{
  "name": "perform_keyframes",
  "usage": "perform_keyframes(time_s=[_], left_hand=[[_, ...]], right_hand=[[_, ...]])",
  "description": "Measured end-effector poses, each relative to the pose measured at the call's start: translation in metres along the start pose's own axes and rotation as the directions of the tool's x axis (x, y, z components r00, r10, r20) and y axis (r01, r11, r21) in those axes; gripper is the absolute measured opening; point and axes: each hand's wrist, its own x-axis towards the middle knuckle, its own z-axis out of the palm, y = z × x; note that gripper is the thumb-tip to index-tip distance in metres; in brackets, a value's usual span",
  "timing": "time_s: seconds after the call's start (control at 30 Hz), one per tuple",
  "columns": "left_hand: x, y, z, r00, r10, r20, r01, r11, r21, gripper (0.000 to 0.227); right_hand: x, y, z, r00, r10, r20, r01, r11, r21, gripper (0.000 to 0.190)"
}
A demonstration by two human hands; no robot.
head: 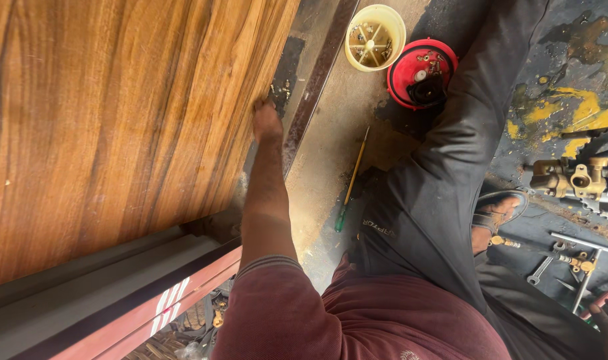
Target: The person sits on the floor and uses a T-handle wrench to loosen and remove bolts from a small engine component. They then handle several small metal parts, including washers and a bolt, inspecting them by hand.
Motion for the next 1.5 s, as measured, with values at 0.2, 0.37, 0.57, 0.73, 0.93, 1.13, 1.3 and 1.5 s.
perform_keyframes(time_s=[0.2,0.37,0.57,0.73,0.93,1.13,1.3,1.5], left_hand=[[-0.008,-0.007,0.003,0.999,0.039,0.020,-0.040,0.998,0.043,0.031],[-0.018,-0.018,0.000,0.991,0.115,-0.065,-0.118,0.991,-0.055,0.030],[-0.034,-0.040,0.011,0.948,0.135,-0.287,-0.155,0.987,-0.048,0.044],[-0.050,-0.060,0.018,0.931,0.002,-0.364,-0.053,0.990,-0.130,0.037],[-0.075,-0.054,0.010,0.973,-0.158,-0.166,0.129,0.976,-0.175,0.046],[-0.100,0.024,0.007,0.881,0.002,-0.473,-0.090,0.982,-0.164,0.070],[-0.159,0.154,0.007,0.885,0.308,-0.349,-0.370,0.920,-0.127,0.078],[-0.213,0.281,0.008,0.641,0.737,0.215,-0.729,0.672,-0.131,0.097]], right_hand=[[0.001,-0.011,0.006,0.987,-0.147,0.057,0.153,0.981,-0.120,0.055],[-0.014,-0.026,0.016,0.998,0.037,-0.044,-0.040,0.996,-0.077,0.068],[-0.002,-0.014,0.014,0.994,-0.104,0.026,0.105,0.992,-0.062,0.051],[0.005,0.011,0.015,0.988,-0.068,0.136,0.091,0.981,-0.171,0.050],[0.000,0.014,0.021,0.928,0.012,0.372,0.168,0.878,-0.448,0.051],[0.004,0.002,0.013,0.857,0.073,0.510,0.319,0.701,-0.638,0.053],[-0.026,0.008,0.007,0.882,0.093,0.462,0.274,0.696,-0.664,0.055],[-0.054,-0.018,0.006,0.907,-0.149,0.394,0.384,0.677,-0.628,0.053]])
